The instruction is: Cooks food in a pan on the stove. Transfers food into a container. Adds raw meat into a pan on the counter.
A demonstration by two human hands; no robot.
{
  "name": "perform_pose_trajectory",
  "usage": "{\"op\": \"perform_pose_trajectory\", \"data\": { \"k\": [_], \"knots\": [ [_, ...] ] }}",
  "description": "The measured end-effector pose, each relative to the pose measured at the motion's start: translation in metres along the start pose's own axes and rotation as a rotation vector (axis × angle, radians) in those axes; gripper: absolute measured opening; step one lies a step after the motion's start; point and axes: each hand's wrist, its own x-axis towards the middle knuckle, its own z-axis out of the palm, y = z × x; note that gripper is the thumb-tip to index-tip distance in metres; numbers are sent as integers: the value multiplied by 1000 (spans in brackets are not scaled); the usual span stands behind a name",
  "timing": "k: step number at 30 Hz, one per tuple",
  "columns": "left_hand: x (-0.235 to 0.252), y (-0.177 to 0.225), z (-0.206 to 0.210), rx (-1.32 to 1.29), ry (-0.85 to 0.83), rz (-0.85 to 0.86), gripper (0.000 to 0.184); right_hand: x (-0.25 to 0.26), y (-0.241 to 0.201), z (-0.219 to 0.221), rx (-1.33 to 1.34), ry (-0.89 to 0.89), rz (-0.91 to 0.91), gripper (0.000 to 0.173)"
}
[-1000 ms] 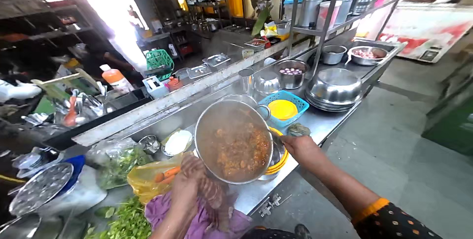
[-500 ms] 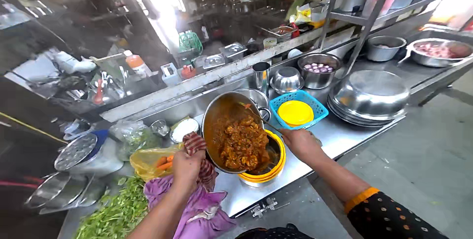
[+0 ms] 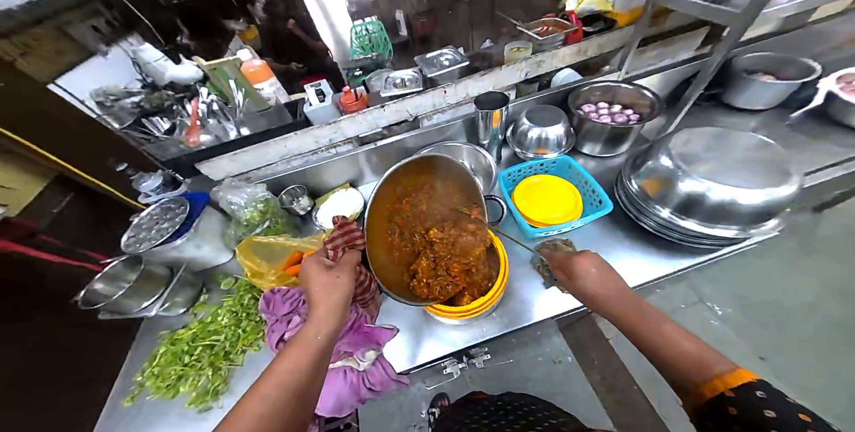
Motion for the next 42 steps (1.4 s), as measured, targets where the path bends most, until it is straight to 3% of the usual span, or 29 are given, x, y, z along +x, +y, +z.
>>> {"op": "perform_pose_trajectory", "data": {
  "k": [10,15,31,37,42],
  "knots": [
    [12,20,10,101,5,166,9,-32,0,41,42,25,2,31],
    [19,30,11,191,-23,260,9,-44,-8,46,-2,-47,72,36],
    [52,71,20,361,-97,430,12,-55,-26,57,-78,245,61,35],
    [55,86,24,404,-139,514,13,-45,-28,57,51,113,225,36],
    [60,97,29,429,-174,623,11,-55,-24,67,53,69,126,38]
  ]
}}
